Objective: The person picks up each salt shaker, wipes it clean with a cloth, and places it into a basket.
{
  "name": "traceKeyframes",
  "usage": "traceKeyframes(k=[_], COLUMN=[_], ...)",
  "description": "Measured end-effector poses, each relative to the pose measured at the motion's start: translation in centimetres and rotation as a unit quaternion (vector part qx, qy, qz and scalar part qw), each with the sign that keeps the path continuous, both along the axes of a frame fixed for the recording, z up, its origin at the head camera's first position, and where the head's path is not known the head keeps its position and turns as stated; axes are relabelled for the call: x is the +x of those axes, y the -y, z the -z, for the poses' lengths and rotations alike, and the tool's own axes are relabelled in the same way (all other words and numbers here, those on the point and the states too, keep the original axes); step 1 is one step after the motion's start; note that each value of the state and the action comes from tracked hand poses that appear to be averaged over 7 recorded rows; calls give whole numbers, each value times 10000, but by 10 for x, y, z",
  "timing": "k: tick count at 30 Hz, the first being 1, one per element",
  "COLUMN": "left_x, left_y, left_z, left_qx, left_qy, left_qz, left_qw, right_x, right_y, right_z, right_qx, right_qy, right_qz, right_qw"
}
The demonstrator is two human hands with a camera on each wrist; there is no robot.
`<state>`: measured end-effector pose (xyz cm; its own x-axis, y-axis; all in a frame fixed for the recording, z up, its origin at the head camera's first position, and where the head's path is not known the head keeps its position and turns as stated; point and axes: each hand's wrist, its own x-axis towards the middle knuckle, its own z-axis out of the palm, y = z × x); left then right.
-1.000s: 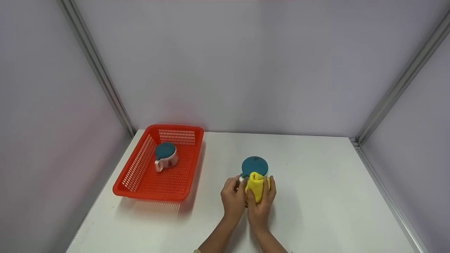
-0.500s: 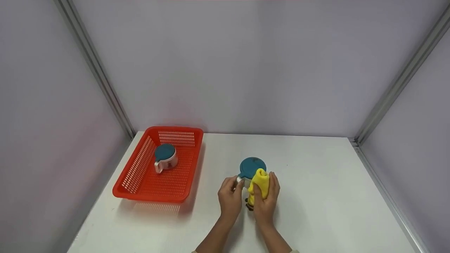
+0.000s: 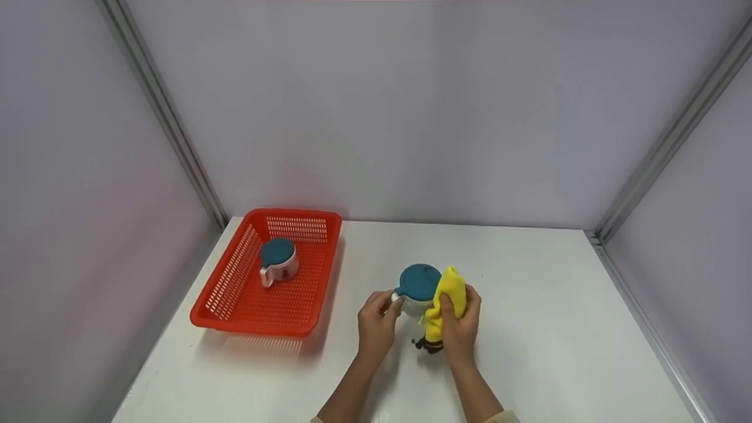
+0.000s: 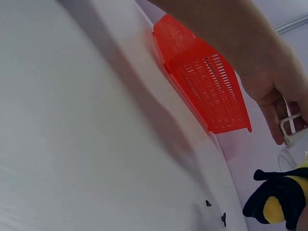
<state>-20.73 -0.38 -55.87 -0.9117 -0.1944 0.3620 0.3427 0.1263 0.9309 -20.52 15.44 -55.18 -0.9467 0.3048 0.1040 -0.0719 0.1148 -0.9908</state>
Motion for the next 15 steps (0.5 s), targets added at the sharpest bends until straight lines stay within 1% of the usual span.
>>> traceKeyframes(k=[2, 5, 8, 12, 15], left_x=[-1, -2, -2, 0, 2], left_y=[4, 10, 12, 10, 6], left_z=[0, 0, 0, 1, 3], left_qx=[90, 216, 220, 21, -313], left_qy=[132, 295, 355, 372, 323], left_qz=[107, 248, 345, 327, 196], left_qw=[9998, 9990, 9985, 9988, 9988], right_x=[-4, -9, -13, -19, -22], right_y=[-6, -15, -21, -26, -27], right_z=[-5, -14, -24, -39, -48], right_qx=[236, 680, 1062, 1659, 1927], right_qy=[184, 333, 196, -80, -107], right_qz=[-265, -681, -913, -1108, -1252], right_qw=[9992, 9948, 9899, 9799, 9732])
